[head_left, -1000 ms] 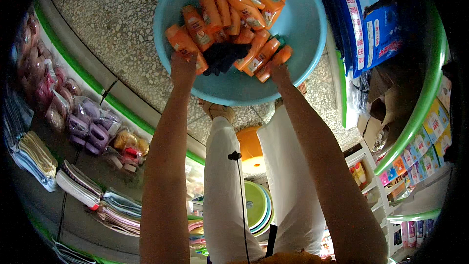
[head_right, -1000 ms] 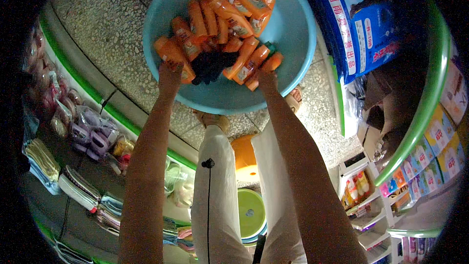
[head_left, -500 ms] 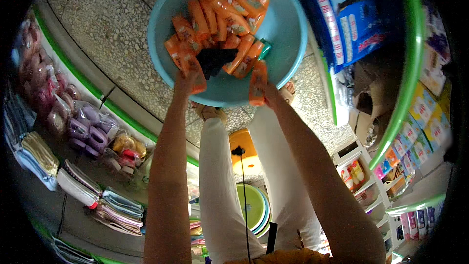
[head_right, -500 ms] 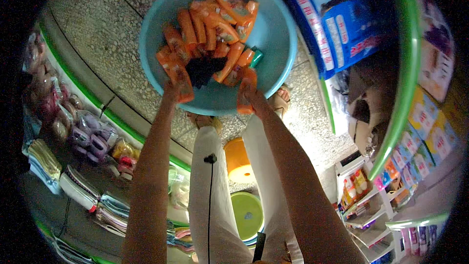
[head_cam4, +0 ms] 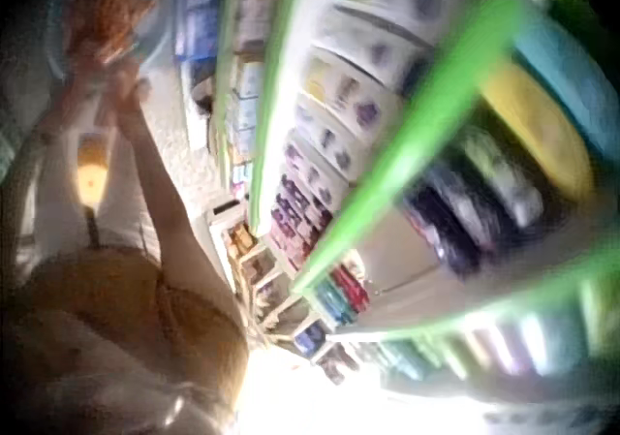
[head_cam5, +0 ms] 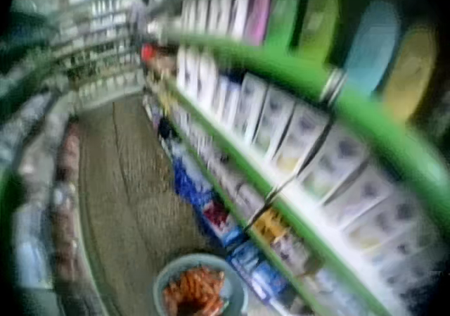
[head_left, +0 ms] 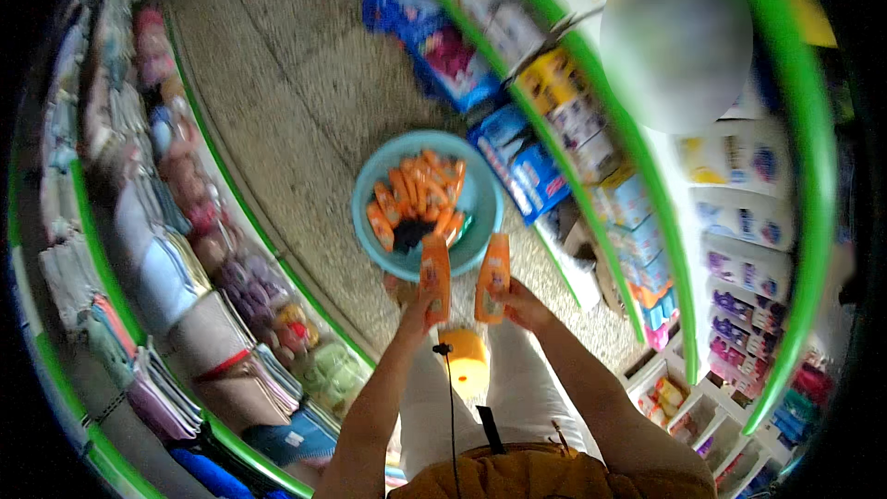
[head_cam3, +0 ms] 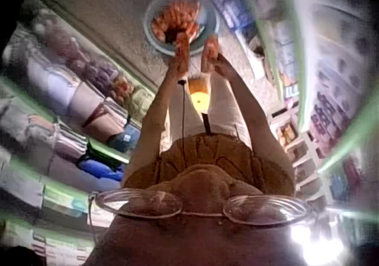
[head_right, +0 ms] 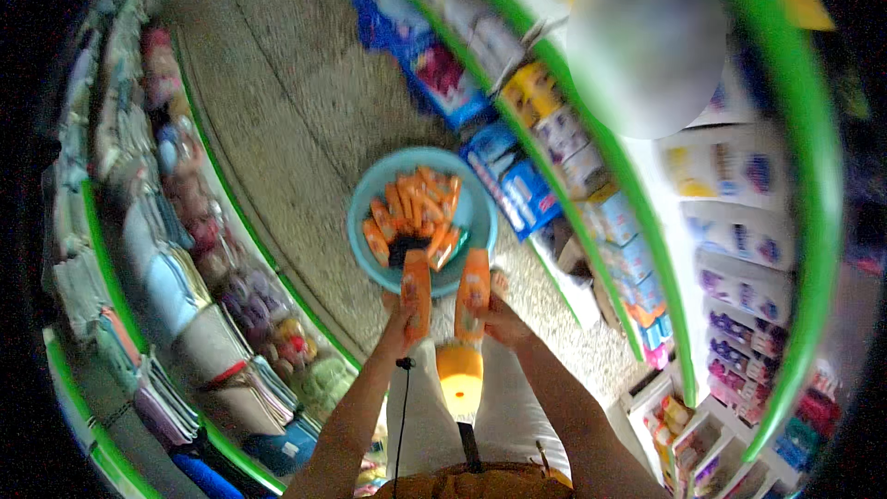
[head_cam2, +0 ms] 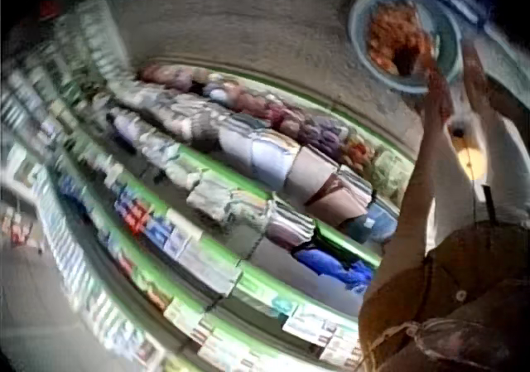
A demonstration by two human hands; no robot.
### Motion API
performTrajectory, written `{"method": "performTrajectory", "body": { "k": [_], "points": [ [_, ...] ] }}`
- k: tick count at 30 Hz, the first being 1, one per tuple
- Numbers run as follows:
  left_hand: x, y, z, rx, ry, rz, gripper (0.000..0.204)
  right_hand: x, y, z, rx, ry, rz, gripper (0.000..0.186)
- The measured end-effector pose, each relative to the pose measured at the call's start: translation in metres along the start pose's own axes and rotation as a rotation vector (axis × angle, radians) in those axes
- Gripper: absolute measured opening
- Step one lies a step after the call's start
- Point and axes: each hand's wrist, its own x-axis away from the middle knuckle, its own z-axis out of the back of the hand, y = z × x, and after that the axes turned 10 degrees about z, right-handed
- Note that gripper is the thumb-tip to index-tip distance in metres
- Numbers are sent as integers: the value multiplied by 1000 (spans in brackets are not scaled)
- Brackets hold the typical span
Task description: The person repeatedly picks orange and teal bottles from a blue basin on the floor and places them onto a green shelf in a store aisle. The person handles the bottles one at a time or in small groups, arranging them in a row on the shelf.
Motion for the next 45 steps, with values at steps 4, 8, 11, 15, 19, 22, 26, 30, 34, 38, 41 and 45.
{"method": "performTrajectory", "body": {
  "k": [4,8,11,15,19,22,26,30,34,38,41,45],
  "points": [
    [67,28,-79,-42,119,-11,48,79,-55,-51,113,-84,135,51],
    [125,40,-126,-133,-127,-117,55,164,-112,-103,244,-170,291,50],
    [178,50,-190,-311,-228,-210,52,226,-149,-130,332,-185,498,46],
    [205,66,-262,-571,-320,-267,54,281,-197,-138,387,-82,805,49],
    [211,76,-328,-814,-443,-346,55,319,-243,-134,320,175,1071,47],
    [205,74,-365,-899,-573,-497,54,333,-271,-117,227,294,1221,40],
    [193,73,-398,-927,-641,-525,54,333,-303,-79,-26,273,1258,38],
    [189,75,-423,-980,-679,-554,54,334,-337,-66,83,419,1327,42],
    [186,76,-444,-1035,-706,-646,53,316,-367,-46,300,514,1536,48],
    [188,77,-463,-1055,-744,-700,52,299,-381,-40,490,632,1578,53],
    [187,79,-471,-1080,-743,-723,53,291,-387,-44,538,644,1548,50],
    [188,75,-477,-1101,-729,-716,54,286,-393,-39,693,854,1618,44]
  ]
}}
